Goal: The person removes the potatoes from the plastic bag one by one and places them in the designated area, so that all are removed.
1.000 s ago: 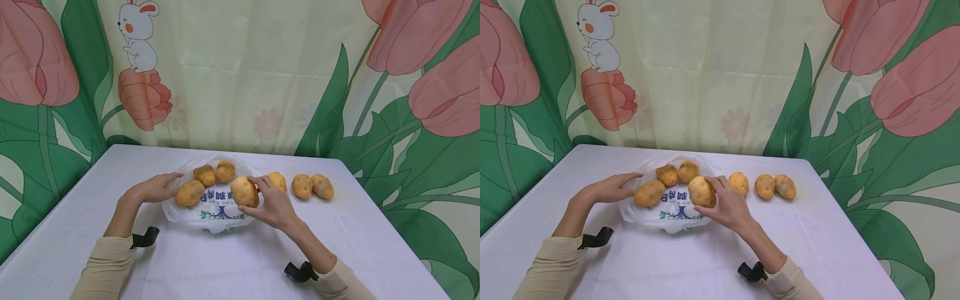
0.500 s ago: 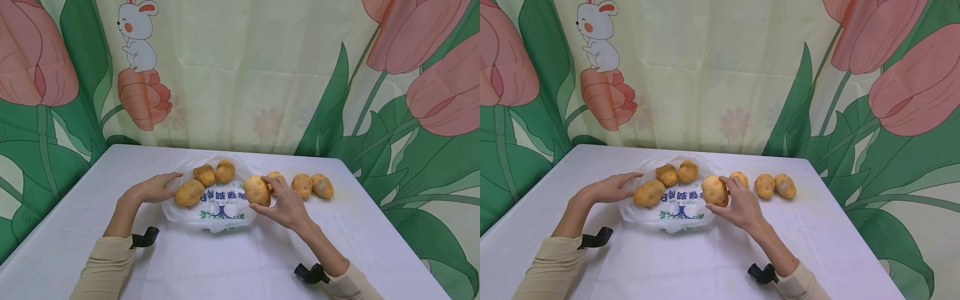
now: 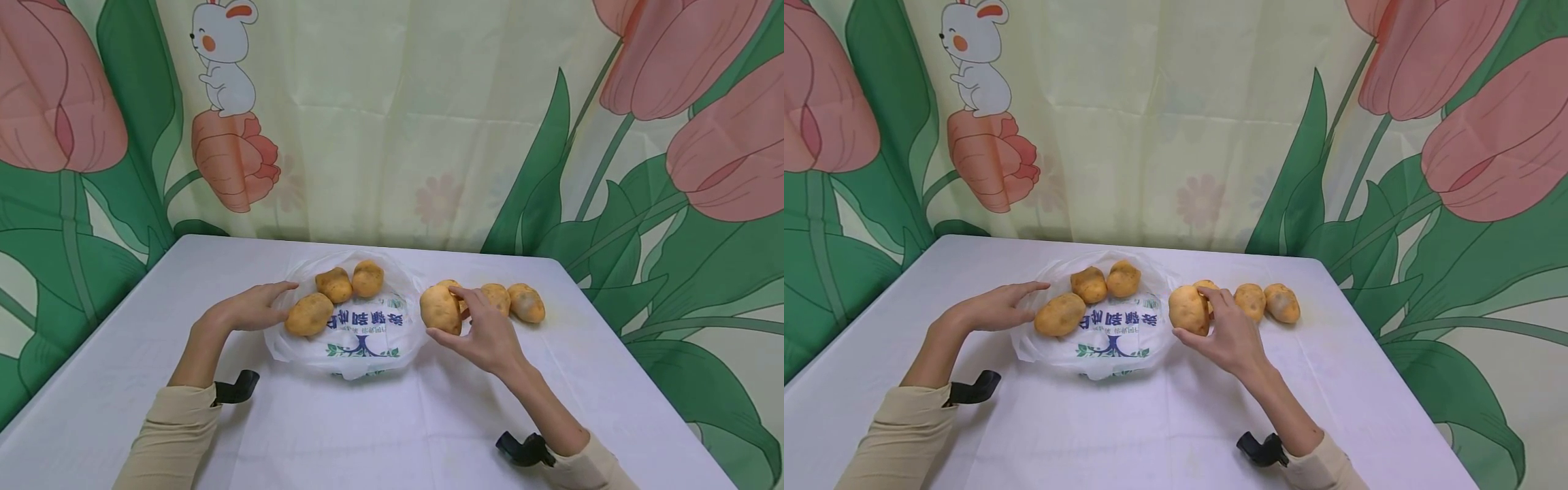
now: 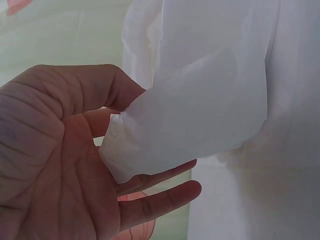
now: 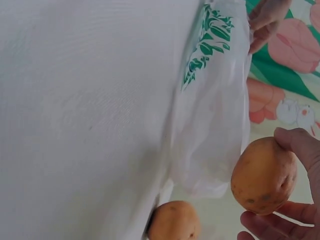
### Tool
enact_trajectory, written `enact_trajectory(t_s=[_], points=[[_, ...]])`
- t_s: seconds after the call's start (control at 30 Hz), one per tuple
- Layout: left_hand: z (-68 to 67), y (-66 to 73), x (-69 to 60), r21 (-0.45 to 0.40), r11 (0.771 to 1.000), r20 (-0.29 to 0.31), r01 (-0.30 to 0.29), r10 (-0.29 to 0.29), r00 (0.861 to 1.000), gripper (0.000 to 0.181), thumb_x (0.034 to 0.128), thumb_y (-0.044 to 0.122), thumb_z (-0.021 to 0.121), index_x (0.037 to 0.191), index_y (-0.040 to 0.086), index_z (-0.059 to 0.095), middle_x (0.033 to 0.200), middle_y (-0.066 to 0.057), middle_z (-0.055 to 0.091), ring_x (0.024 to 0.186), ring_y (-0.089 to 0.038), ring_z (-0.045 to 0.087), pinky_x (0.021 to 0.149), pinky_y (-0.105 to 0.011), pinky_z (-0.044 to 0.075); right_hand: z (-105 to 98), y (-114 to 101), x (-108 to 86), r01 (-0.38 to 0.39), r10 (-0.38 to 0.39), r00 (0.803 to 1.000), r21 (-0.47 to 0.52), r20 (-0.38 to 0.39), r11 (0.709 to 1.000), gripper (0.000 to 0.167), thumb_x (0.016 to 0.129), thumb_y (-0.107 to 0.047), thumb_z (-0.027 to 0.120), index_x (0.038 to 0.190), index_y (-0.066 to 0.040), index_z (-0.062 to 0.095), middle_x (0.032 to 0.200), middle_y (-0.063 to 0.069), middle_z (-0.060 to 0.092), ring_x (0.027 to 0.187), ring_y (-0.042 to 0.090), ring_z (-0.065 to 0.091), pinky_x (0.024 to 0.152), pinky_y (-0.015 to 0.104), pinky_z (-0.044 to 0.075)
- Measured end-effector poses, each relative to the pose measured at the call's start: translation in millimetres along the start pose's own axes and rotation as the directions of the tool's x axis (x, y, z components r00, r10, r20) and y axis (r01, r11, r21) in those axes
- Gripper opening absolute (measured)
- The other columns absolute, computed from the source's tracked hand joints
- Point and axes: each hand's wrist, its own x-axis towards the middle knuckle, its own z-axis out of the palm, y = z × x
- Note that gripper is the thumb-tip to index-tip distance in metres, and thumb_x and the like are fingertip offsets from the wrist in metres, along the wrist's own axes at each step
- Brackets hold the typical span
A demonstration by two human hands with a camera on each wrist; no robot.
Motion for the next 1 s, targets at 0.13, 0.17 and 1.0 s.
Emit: enact_trajectory(t_s=[0.13, 0.17, 1.0], points=[[-0.2, 0.1, -0.6, -0.006, 1.000, 0.000, -0.002, 0.002, 1.000, 0.066, 0.0987, 0.022, 0.056, 0.157, 0.001, 0.034, 0.159, -0.030, 0.033, 0.147, -0.051, 0.029, 0.116, -0.067, 0.029, -3.1, 4.7, -1.6, -0.024, 0.024, 1.000, -0.012, -0.002, 1.000, 0.081, 0.077, -0.044, 0.088, 0.141, -0.006, 0.056, 0.120, 0.010, 0.064, 0.090, 0.021, 0.064, 0.066, 0.029, 0.051], [-0.2, 0.2, -0.9, -0.007, 1.000, 0.000, -0.002, 0.002, 1.000, 0.066, 0.0986, 0.022, 0.056, 0.157, 0.001, 0.034, 0.159, -0.030, 0.033, 0.147, -0.051, 0.029, 0.116, -0.067, 0.029, -3.5, 5.7, -1.9, -0.030, 0.030, 1.000, -0.016, -0.001, 0.999, 0.081, 0.077, -0.045, 0.088, 0.141, -0.006, 0.056, 0.119, 0.010, 0.064, 0.090, 0.022, 0.064, 0.066, 0.029, 0.051], [0.4, 0.7, -0.4, -0.008, 1.000, 0.001, 0.000, 0.000, 1.000, 0.066, 0.0983, 0.022, 0.056, 0.157, 0.001, 0.035, 0.159, -0.031, 0.033, 0.146, -0.051, 0.030, 0.115, -0.068, 0.029, -0.8, 21.6, -10.9, -0.177, 0.192, 0.971, -0.115, 0.141, 0.978, 0.078, 0.079, -0.057, 0.081, 0.132, -0.005, 0.058, 0.099, 0.004, 0.065, 0.078, 0.016, 0.059, 0.061, 0.032, 0.048]])
